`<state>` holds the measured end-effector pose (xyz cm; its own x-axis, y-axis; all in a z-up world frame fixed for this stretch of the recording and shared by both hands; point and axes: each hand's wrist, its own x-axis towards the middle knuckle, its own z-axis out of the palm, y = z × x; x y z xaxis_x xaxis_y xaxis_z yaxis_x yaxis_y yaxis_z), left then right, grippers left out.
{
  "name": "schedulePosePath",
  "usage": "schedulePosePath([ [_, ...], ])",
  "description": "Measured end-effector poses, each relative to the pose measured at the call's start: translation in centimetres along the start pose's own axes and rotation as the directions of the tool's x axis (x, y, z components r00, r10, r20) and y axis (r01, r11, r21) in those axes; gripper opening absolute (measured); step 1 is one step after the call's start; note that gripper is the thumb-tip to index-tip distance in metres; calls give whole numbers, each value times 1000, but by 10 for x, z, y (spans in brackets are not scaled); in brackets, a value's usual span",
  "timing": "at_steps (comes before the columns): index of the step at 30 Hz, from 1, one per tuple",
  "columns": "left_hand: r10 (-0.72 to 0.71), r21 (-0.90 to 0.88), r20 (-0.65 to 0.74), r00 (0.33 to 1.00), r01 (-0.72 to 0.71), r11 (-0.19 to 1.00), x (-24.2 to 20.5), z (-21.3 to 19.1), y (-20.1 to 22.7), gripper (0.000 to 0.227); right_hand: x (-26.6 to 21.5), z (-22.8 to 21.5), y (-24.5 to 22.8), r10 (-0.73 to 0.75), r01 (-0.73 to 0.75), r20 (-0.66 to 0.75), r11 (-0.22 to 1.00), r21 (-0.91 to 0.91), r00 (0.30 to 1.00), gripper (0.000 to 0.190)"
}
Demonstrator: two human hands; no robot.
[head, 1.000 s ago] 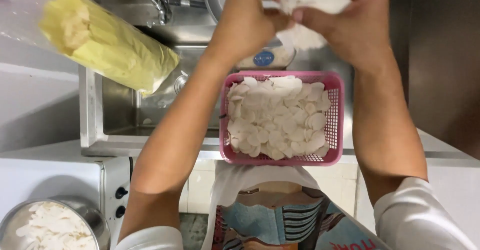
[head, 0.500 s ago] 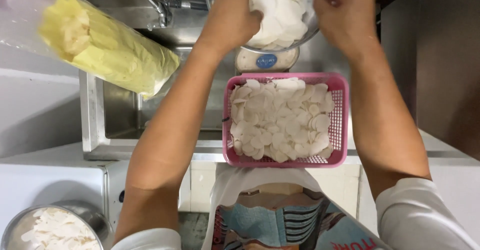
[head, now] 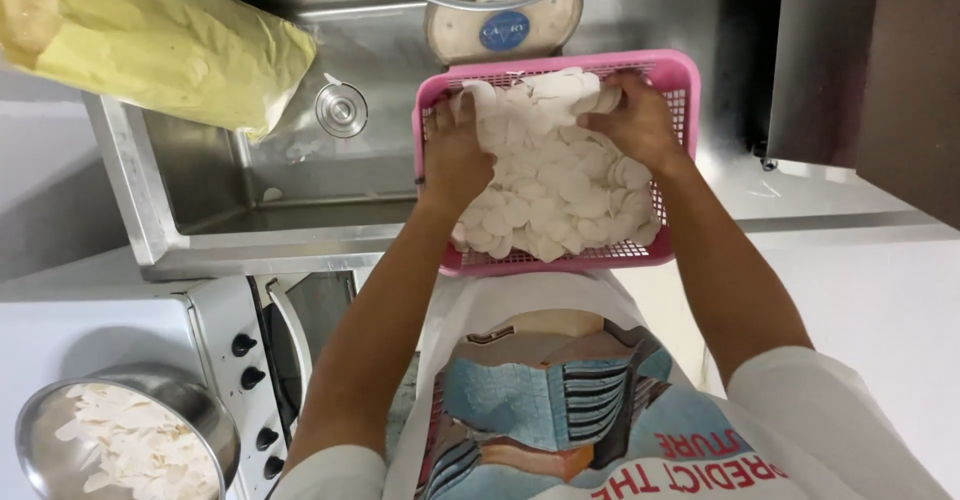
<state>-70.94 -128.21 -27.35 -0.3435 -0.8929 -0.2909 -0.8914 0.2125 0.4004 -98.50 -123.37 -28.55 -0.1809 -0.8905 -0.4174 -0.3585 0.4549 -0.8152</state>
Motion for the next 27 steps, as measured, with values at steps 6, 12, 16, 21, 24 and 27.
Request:
schedulePosePath([
  [6, 17, 198, -124, 992, 8, 980, 29, 57, -22, 115, 1, 15, -21, 115, -108, 23, 974, -198, 993, 79],
  [12, -14, 87, 23, 1000, 12, 996, 23, 35, -10, 137, 6, 37, -17, 40, -42, -34, 997, -58, 999, 77],
  [16, -26, -53, 27, 999, 27, 998, 15, 26, -6, 131, -1, 53, -37, 25, -35, 39, 962, 272, 999, 63],
  [21, -24, 9, 6, 1000, 24, 1000, 16, 34, -5, 129, 4, 64, -34, -58, 50, 23, 962, 267, 998, 76],
  [24, 33, 20, -19, 999, -33, 999, 20, 29, -11, 123, -1, 64, -47, -36, 7, 77, 938, 347, 996, 68],
  [27, 11, -165, 107, 994, 7, 986, 18, 32, -13, 113, -1, 71, -43, 15, -65, 101, 854, 516, 995, 71],
])
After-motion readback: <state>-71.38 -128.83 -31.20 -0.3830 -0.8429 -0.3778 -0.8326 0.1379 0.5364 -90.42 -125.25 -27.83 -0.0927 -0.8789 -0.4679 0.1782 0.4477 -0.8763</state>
